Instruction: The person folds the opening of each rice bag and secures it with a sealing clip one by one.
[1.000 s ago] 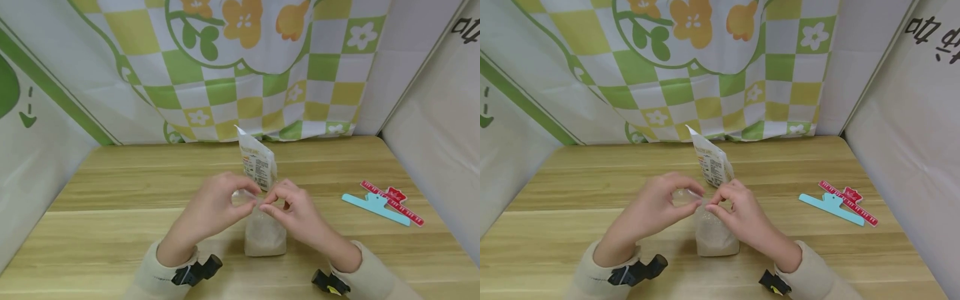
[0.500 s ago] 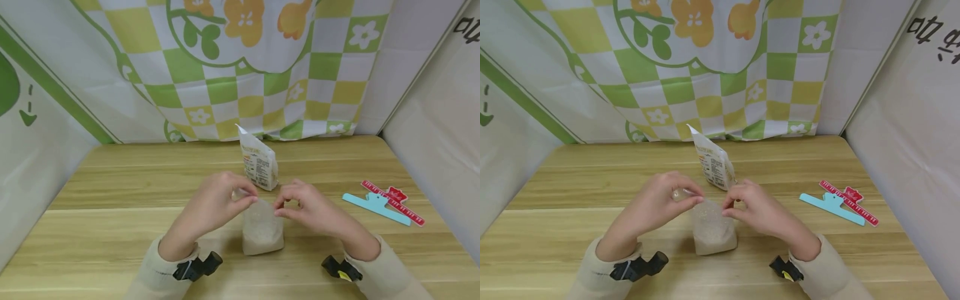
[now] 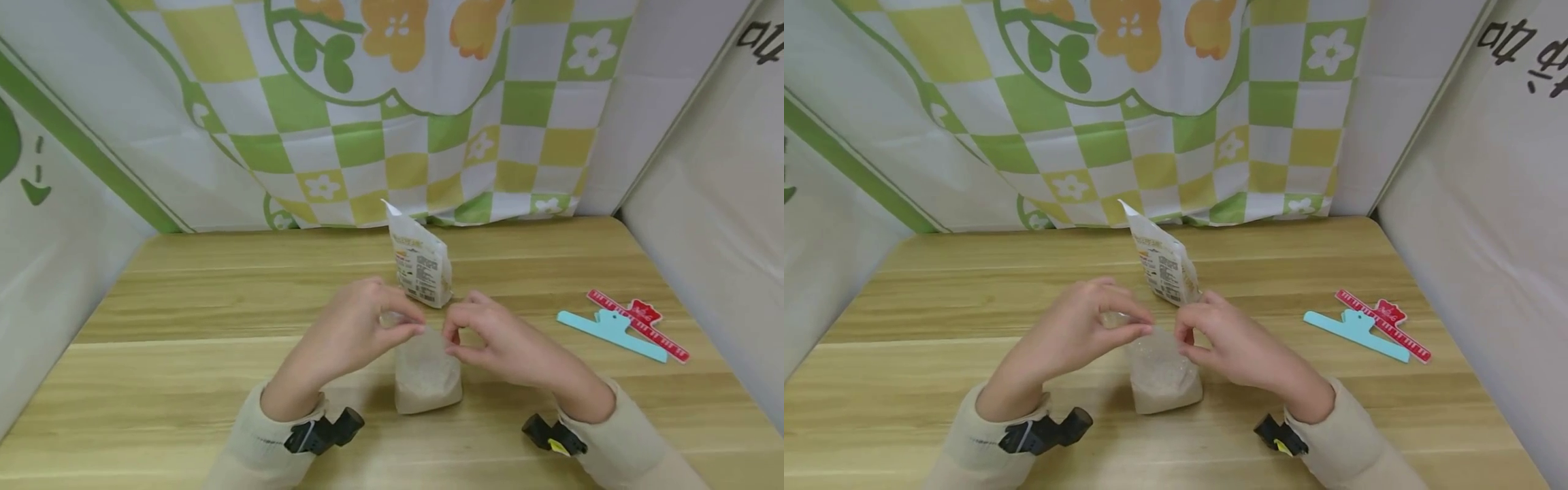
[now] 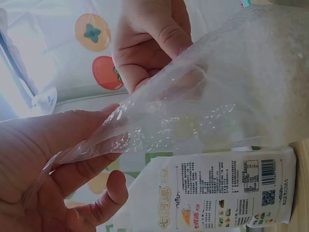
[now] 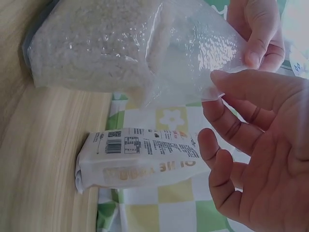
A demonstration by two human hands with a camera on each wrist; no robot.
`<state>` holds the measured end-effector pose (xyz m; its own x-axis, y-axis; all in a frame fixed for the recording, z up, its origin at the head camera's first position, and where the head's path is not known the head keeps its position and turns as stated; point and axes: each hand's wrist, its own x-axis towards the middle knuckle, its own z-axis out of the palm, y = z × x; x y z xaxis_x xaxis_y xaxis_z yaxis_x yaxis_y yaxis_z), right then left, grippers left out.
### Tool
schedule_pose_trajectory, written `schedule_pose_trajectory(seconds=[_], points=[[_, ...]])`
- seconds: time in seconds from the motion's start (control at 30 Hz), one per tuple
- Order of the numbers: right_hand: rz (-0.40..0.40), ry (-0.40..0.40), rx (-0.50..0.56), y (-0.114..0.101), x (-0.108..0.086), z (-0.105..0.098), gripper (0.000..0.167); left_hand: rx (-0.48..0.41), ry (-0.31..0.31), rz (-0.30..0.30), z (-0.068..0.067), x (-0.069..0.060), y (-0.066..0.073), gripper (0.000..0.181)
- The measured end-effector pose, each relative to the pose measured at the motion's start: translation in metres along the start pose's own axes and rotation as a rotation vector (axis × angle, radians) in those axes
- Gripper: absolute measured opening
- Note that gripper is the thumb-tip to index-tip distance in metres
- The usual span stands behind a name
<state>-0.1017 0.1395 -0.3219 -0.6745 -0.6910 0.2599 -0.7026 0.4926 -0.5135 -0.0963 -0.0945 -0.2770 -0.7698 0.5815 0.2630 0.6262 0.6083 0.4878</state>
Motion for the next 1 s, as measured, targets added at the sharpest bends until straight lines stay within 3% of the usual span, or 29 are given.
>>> schedule_pose_trajectory(seconds=[0.27, 0.4, 0.87, 1.0], points=[[-0.029, -0.014, -0.009, 0.007, -0.002, -0.001, 0.015, -0.061, -0.028, -0.024, 0.000, 0.001, -0.002, 0.006], [-0.001, 0.000, 0.012, 0.012, -0.009, -0.005, 0.018, -0.079, -0.039, -0.024, -0.001, 0.001, -0.003, 0.006], [0.079, 0.182, -0.172, 0.049, -0.054, -0.043, 0.038, -0.095, -0.038, -0.021, -0.002, 0.000, -0.005, 0.007], [0.159, 0.215, -0.173, 0.064, -0.073, -0.055, 0.038, -0.094, -0.049, -0.041, -0.001, 0.001, -0.004, 0.008]])
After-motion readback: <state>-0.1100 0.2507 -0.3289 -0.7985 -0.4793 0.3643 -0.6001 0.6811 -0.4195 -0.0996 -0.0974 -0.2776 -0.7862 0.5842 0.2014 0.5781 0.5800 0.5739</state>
